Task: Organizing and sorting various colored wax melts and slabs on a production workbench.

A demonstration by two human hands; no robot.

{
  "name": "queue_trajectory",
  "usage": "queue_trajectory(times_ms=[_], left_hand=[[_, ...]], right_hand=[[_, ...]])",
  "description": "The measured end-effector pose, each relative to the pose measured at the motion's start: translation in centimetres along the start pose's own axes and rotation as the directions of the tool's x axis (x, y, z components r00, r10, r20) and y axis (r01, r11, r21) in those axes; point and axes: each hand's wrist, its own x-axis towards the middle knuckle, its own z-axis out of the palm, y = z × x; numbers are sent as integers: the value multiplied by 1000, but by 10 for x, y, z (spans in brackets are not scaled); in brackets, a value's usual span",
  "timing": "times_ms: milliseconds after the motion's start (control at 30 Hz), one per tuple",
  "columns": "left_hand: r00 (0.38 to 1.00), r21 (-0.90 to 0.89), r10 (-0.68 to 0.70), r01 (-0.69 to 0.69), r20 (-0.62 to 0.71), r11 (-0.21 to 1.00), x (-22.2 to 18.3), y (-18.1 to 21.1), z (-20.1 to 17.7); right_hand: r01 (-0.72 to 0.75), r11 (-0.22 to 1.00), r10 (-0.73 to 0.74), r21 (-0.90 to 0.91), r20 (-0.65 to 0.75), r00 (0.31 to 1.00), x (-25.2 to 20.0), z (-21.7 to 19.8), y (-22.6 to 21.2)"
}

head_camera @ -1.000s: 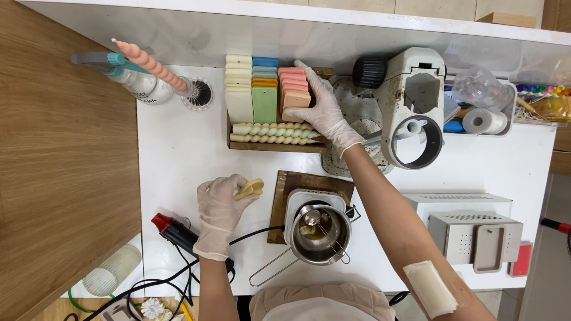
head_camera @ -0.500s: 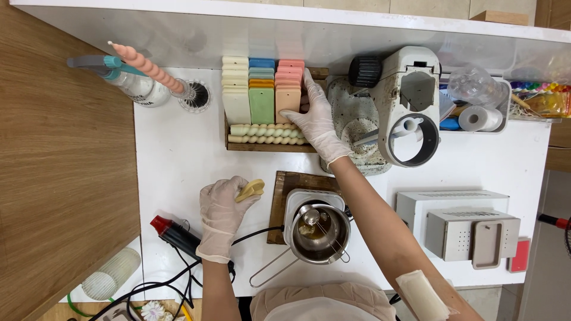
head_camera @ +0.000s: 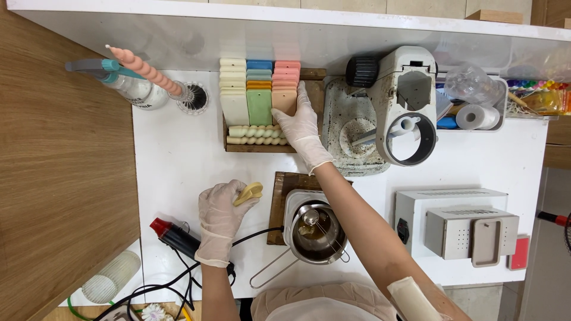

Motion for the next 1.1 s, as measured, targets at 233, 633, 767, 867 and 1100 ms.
queue_trajectory(times_ms=[233,633,767,867,1100], left_hand=[[1000,-22,6,-5,18,1000,2,4,-2],[998,-5,-33,33,51,999,-1,9,-10],[959,-309,-277,280,55,909,-7,21,-21],[929,-501,-365,346,64,793,-16,32,-28],[931,-875,-354,240,85,420,-47,48,-40]], right_hand=[[11,998,-10,64,-5,1000,-7,-11,-15],[-89,995,84,38,110,990,-27,-38,-15],[109,925,-169,365,137,976,-58,-54,19],[117,846,-246,521,185,952,-106,-71,23],[7,826,-163,563,227,960,-202,-118,21]])
